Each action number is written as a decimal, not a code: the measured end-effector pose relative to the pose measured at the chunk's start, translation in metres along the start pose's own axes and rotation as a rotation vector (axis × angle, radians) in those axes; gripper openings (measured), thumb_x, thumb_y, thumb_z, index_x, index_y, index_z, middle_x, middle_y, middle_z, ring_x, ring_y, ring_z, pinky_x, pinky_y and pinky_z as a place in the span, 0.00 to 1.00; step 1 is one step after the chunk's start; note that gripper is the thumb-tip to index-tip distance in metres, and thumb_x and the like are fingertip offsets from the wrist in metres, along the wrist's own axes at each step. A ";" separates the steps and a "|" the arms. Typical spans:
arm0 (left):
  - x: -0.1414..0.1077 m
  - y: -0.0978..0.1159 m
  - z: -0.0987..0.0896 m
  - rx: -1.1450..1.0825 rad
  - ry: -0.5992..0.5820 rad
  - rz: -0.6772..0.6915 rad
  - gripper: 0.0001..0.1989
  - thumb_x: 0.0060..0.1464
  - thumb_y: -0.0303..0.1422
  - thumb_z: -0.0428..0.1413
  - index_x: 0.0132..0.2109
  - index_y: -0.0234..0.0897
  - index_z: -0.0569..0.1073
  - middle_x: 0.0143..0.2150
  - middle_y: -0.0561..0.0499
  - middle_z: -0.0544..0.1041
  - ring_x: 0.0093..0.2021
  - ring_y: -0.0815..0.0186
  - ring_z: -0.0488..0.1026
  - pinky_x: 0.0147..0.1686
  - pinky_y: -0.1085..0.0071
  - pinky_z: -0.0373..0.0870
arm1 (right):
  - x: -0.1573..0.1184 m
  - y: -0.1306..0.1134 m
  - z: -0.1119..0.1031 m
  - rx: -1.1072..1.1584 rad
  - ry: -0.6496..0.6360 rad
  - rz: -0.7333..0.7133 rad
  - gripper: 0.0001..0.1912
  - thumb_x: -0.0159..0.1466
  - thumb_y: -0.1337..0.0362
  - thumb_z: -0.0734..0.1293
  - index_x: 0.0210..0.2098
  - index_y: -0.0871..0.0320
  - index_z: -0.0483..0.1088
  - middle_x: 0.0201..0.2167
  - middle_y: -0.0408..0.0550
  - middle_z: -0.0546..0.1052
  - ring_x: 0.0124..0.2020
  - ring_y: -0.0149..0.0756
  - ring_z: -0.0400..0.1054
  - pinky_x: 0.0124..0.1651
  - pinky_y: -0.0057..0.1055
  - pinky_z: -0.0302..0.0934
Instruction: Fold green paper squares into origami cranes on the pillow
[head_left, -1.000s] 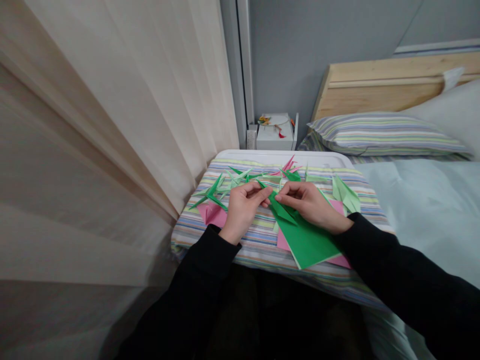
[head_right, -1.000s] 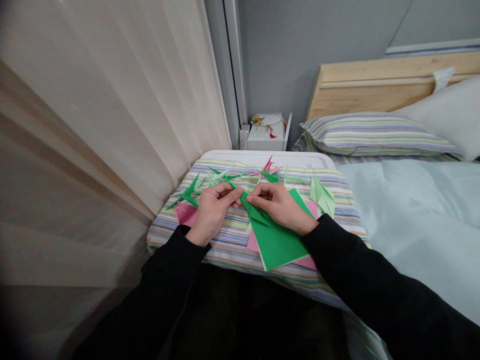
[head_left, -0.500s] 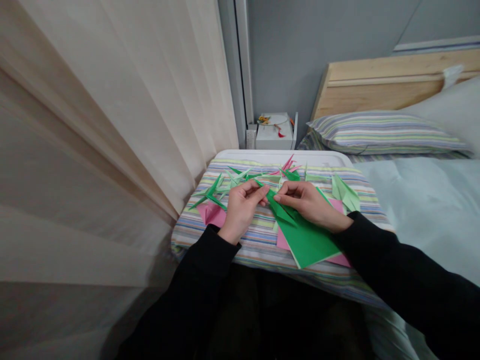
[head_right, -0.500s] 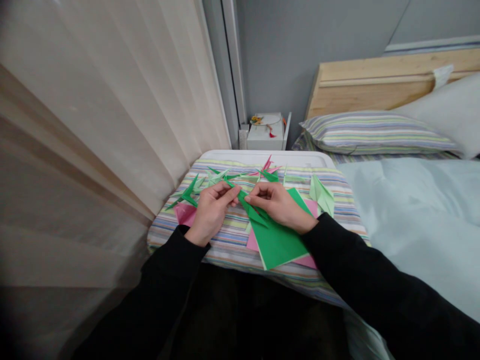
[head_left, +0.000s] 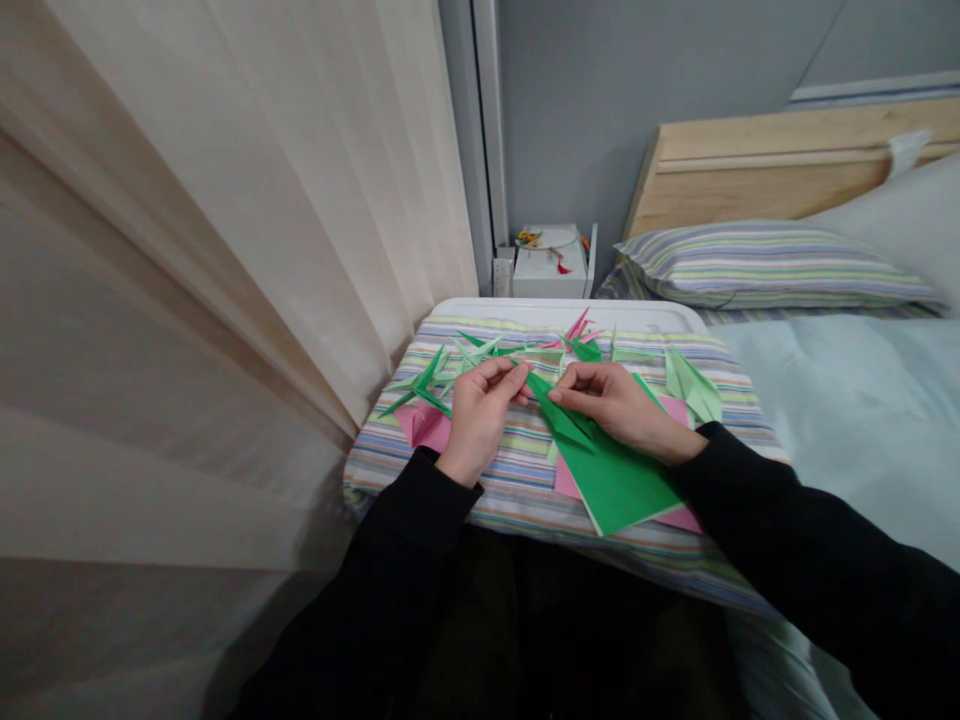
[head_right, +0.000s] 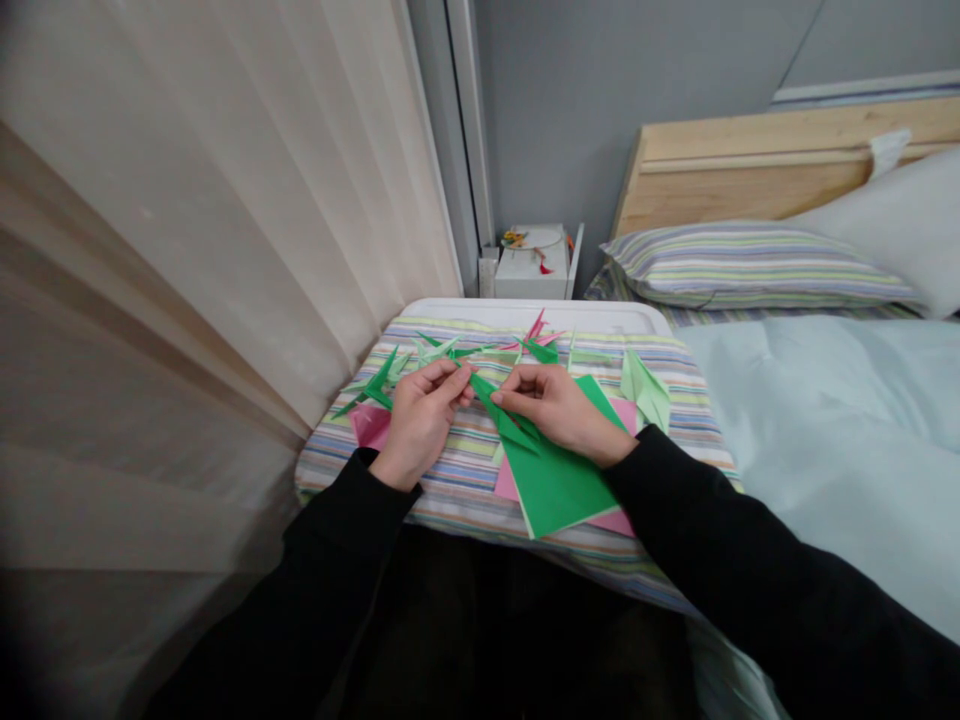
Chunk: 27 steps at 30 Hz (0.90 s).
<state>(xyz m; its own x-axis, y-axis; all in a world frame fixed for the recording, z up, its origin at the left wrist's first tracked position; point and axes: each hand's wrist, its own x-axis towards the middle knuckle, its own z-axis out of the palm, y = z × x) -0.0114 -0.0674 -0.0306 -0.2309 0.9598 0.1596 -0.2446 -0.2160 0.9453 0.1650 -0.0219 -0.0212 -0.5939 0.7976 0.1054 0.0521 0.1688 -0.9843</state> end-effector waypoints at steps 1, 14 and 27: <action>0.000 0.000 0.000 -0.006 0.001 0.003 0.14 0.49 0.40 0.69 0.31 0.35 0.77 0.24 0.55 0.74 0.25 0.72 0.70 0.29 0.74 0.67 | 0.000 0.000 0.000 0.000 -0.001 0.000 0.21 0.58 0.48 0.76 0.25 0.57 0.69 0.20 0.38 0.65 0.23 0.28 0.54 0.28 0.30 0.49; -0.001 0.001 0.002 0.060 -0.033 0.107 0.18 0.52 0.38 0.68 0.46 0.38 0.73 0.30 0.55 0.76 0.29 0.70 0.74 0.29 0.75 0.70 | -0.002 -0.005 -0.002 0.022 0.008 -0.028 0.20 0.60 0.48 0.74 0.28 0.59 0.71 0.23 0.39 0.67 0.24 0.28 0.56 0.28 0.29 0.49; -0.008 0.005 0.002 0.095 -0.254 -0.011 0.08 0.53 0.35 0.66 0.37 0.35 0.77 0.29 0.53 0.76 0.27 0.71 0.71 0.28 0.75 0.66 | -0.003 0.002 -0.006 0.287 0.004 -0.057 0.20 0.60 0.53 0.78 0.45 0.54 0.71 0.27 0.38 0.75 0.24 0.30 0.71 0.25 0.26 0.68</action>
<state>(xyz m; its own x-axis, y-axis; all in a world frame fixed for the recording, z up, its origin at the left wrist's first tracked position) -0.0088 -0.0756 -0.0264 0.0181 0.9788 0.2042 -0.1533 -0.1991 0.9679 0.1718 -0.0201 -0.0226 -0.5859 0.7940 0.1620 -0.2112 0.0434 -0.9765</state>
